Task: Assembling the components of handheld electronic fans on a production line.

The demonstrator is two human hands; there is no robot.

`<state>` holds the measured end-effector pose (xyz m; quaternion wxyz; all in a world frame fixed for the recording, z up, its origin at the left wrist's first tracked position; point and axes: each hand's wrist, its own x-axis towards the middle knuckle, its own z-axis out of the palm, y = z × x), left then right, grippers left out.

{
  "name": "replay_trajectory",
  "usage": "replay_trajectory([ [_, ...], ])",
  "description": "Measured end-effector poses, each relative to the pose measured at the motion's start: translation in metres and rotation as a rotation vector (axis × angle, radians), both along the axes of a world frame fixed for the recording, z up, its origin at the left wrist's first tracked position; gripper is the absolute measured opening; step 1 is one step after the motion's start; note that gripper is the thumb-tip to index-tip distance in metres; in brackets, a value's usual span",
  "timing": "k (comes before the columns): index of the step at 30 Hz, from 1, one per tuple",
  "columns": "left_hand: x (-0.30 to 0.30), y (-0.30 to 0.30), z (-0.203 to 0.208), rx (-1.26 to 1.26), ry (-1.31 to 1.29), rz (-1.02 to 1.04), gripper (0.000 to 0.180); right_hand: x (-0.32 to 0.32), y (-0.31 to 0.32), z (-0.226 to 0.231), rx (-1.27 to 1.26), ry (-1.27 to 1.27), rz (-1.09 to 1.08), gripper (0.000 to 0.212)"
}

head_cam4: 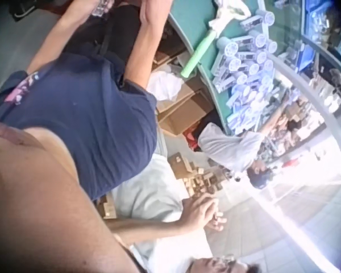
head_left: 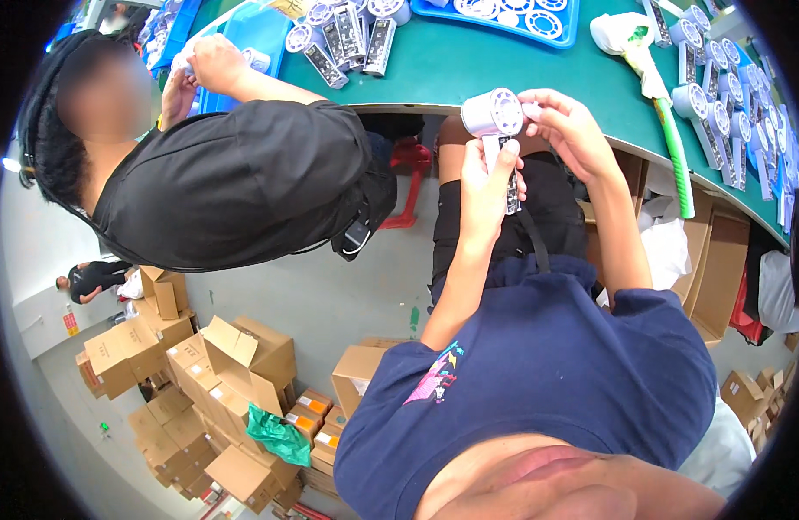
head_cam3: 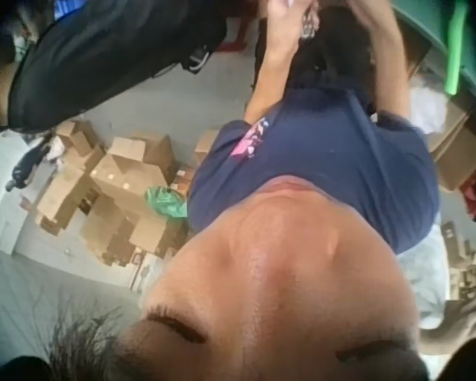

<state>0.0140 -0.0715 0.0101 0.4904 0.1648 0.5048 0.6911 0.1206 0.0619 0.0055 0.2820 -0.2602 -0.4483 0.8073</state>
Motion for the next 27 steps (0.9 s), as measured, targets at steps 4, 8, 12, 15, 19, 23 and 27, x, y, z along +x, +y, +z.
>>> replay_trajectory([
  [4,-0.006,-0.007,-0.001,-0.083,-0.027,0.044,0.023,-0.001,-0.013,0.012,0.039,-0.127,-0.028,0.033],
  [8,0.002,-0.005,-0.013,-0.016,-0.032,0.018,0.035,0.004,-0.018,0.018,0.314,-0.337,-0.131,0.03],
  [12,0.012,-0.004,-0.014,0.033,-0.024,-0.03,0.03,0.001,-0.026,0.022,0.457,-0.294,-0.12,0.029],
  [15,0.009,-0.01,-0.01,0.049,-0.169,-0.066,0.032,-0.006,-0.035,0.021,0.382,-0.207,-0.114,0.024],
  [19,0.009,-0.012,-0.005,0.119,-0.205,-0.077,0.035,-0.005,-0.042,0.02,0.449,-0.245,-0.131,0.02],
  [23,0.01,-0.012,-0.002,0.059,-0.142,-0.076,0.031,-0.01,-0.057,0.031,0.584,-0.36,-0.323,0.016],
  [27,0.004,-0.014,-0.002,-0.014,-0.076,-0.028,0.032,-0.021,-0.063,0.028,0.877,-0.377,-0.365,0.023],
])
